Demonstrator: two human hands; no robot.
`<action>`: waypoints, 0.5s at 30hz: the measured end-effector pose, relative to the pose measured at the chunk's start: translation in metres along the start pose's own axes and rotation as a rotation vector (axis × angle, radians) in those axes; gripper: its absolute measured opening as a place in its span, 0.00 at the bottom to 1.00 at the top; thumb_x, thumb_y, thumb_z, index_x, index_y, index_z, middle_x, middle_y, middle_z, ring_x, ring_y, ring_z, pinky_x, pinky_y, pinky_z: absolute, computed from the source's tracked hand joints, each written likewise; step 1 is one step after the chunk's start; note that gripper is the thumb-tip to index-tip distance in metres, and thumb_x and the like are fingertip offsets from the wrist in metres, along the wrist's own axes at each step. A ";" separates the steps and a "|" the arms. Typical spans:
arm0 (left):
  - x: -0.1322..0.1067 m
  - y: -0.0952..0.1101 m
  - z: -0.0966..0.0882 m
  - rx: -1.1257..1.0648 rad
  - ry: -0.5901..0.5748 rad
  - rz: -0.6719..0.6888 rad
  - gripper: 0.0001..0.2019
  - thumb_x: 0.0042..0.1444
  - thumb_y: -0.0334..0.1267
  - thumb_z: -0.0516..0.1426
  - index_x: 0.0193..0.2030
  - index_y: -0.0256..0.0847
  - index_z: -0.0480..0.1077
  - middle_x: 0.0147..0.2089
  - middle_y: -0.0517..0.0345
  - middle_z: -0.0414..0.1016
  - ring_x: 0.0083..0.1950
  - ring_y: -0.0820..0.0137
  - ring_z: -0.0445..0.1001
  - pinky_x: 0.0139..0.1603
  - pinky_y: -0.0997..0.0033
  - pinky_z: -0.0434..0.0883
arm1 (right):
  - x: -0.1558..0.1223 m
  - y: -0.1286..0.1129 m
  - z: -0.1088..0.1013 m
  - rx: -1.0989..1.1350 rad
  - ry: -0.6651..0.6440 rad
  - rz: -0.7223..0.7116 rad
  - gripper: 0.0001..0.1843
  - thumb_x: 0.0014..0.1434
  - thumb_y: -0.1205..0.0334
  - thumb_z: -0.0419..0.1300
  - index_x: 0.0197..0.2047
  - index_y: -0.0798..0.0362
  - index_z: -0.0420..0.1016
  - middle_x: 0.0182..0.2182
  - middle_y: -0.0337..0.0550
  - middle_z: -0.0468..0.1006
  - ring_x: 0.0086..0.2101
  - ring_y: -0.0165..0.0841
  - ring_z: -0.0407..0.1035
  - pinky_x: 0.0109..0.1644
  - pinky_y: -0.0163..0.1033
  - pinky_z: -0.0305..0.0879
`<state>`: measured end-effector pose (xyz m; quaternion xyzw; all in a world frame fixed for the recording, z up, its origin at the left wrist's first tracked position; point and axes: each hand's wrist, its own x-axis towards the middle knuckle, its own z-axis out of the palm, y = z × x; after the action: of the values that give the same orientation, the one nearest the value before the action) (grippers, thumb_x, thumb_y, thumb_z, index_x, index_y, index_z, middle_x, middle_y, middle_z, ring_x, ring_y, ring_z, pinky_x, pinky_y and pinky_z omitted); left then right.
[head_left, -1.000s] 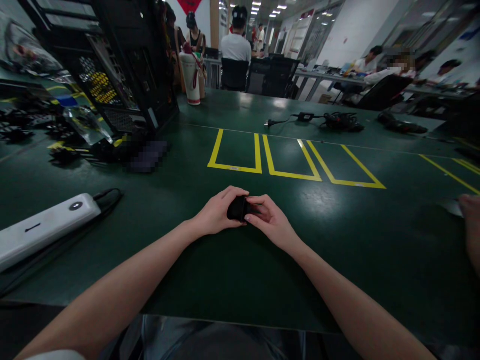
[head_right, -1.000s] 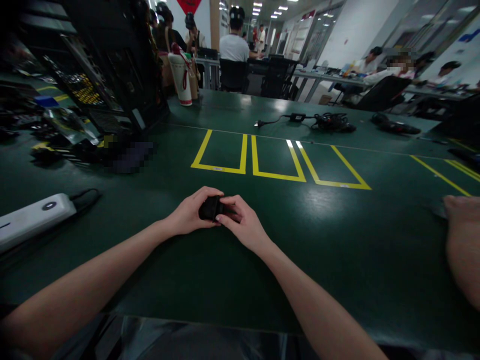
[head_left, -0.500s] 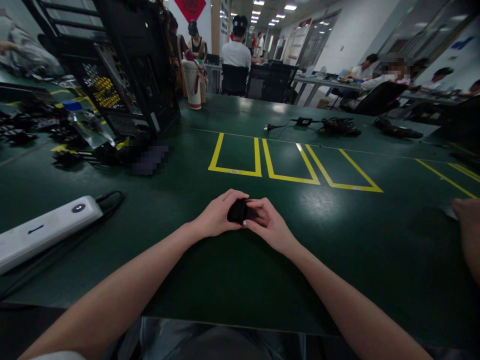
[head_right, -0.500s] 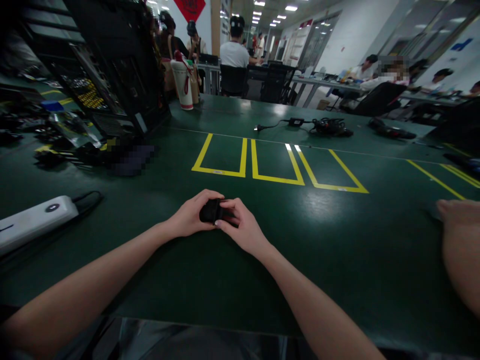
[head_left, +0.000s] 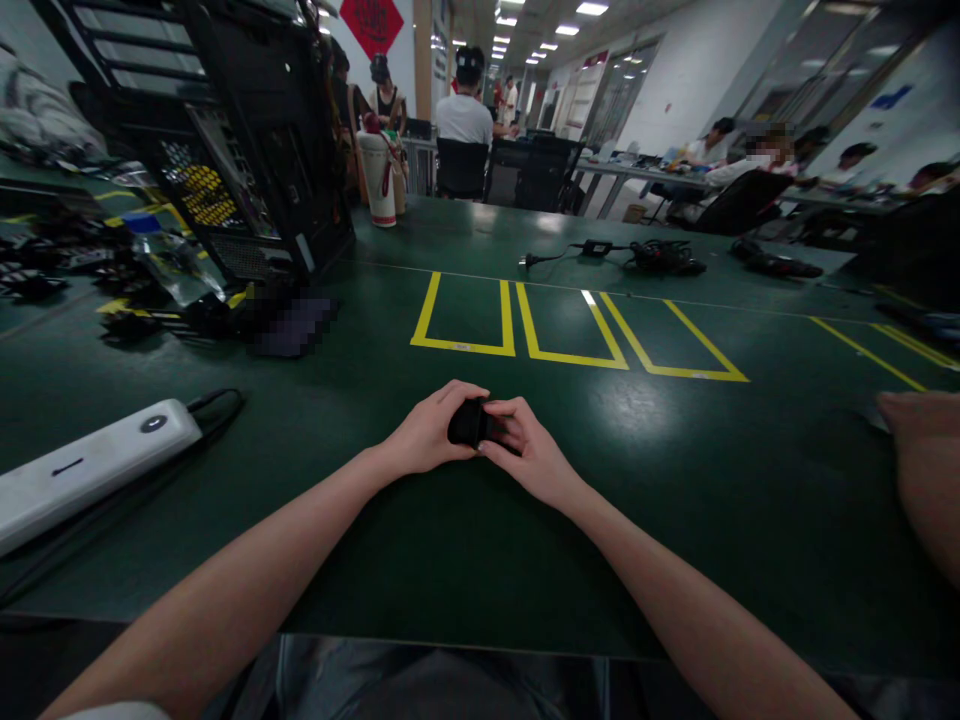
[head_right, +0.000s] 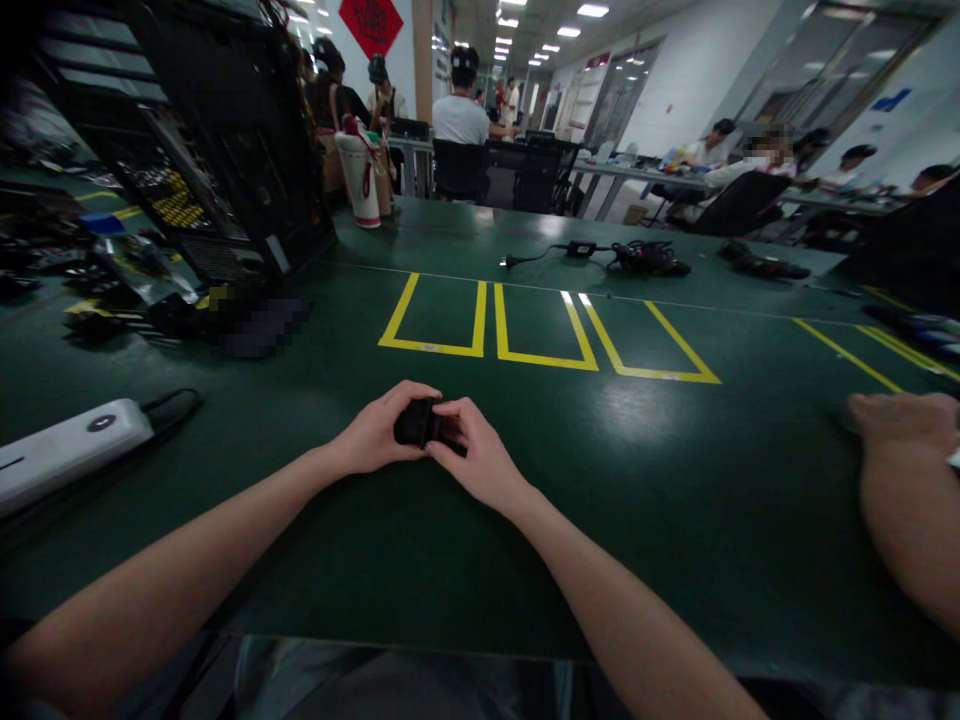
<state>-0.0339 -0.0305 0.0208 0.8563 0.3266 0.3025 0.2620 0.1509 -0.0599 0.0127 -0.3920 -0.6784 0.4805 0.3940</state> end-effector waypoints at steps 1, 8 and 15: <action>0.000 0.000 0.000 -0.002 -0.001 -0.001 0.28 0.47 0.35 0.61 0.53 0.46 0.55 0.51 0.54 0.62 0.52 0.62 0.66 0.49 0.59 0.67 | 0.000 0.000 0.000 0.018 -0.009 0.012 0.15 0.54 0.65 0.58 0.44 0.47 0.62 0.46 0.40 0.66 0.50 0.34 0.65 0.53 0.47 0.66; 0.001 -0.001 0.002 0.004 0.015 -0.015 0.29 0.44 0.36 0.63 0.52 0.46 0.56 0.51 0.54 0.63 0.51 0.62 0.66 0.49 0.57 0.67 | 0.004 0.002 0.001 0.034 0.027 0.027 0.16 0.54 0.65 0.57 0.46 0.48 0.61 0.45 0.41 0.67 0.47 0.35 0.67 0.49 0.46 0.69; -0.001 -0.001 0.005 0.040 0.031 -0.040 0.29 0.45 0.38 0.62 0.53 0.44 0.56 0.51 0.54 0.63 0.50 0.63 0.66 0.48 0.59 0.67 | -0.003 -0.002 0.000 0.064 -0.015 0.004 0.17 0.51 0.66 0.59 0.44 0.47 0.62 0.47 0.40 0.66 0.49 0.34 0.66 0.53 0.46 0.64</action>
<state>-0.0316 -0.0317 0.0164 0.8497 0.3537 0.3040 0.2458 0.1518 -0.0632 0.0137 -0.3769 -0.6647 0.5057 0.4006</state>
